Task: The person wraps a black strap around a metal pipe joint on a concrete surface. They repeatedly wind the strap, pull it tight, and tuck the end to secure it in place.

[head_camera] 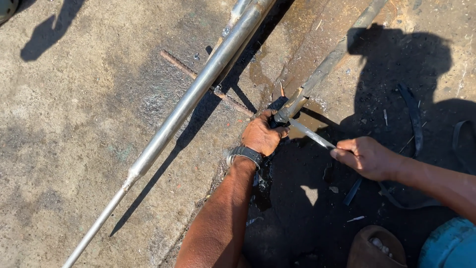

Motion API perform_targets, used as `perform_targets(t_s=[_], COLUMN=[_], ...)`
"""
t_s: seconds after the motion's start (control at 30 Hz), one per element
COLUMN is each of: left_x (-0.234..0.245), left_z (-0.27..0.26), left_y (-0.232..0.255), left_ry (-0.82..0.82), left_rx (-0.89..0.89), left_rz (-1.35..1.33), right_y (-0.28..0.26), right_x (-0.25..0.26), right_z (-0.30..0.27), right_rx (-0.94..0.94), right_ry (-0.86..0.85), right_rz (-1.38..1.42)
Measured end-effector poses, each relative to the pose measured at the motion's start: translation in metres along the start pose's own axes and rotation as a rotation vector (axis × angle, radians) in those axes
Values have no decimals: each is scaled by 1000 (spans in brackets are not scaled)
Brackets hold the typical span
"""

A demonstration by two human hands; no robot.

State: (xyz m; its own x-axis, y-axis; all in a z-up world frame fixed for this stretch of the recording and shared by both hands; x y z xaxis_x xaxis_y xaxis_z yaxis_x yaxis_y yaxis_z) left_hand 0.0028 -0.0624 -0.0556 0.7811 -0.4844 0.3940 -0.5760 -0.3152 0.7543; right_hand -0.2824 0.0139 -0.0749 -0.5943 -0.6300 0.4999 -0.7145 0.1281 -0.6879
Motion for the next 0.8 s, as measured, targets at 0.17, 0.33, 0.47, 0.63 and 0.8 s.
perform_targets(t_s=[0.17,0.33,0.47,0.63,0.8], left_x=[-21,-10,-6,-16,-19], left_z=[0,-27,-43,-39,-53], left_y=[0,19,32,32,38], left_ry=[-28,-13,56,65,98], left_rx=[99,49,31,94,39], left_rz=[95,121,151,278,159], right_y=[-64,-160,-210,-143,-108], right_x=[27,37,45,11,1], right_z=[-60,-8,85,243,247], right_rx=[-180,45,114,52,-277], right_ry=[-123,-113,81,201,50], right_rz=[152,-15,-120,-143,-432])
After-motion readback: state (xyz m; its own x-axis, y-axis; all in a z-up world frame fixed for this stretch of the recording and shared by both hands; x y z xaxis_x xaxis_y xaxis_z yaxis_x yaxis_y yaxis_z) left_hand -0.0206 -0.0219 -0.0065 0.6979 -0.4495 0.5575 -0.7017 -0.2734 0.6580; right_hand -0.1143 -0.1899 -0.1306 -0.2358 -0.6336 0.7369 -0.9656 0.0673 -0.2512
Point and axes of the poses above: each hand's wrist, its own z-axis towards the middle knuckle, its own x-axis out of the back of the hand, y = z × x, the point moved 4 cm from there along z, towards the middle knuckle, and after that the axes turned 5 degrees about -y, right-handed, at the moved point
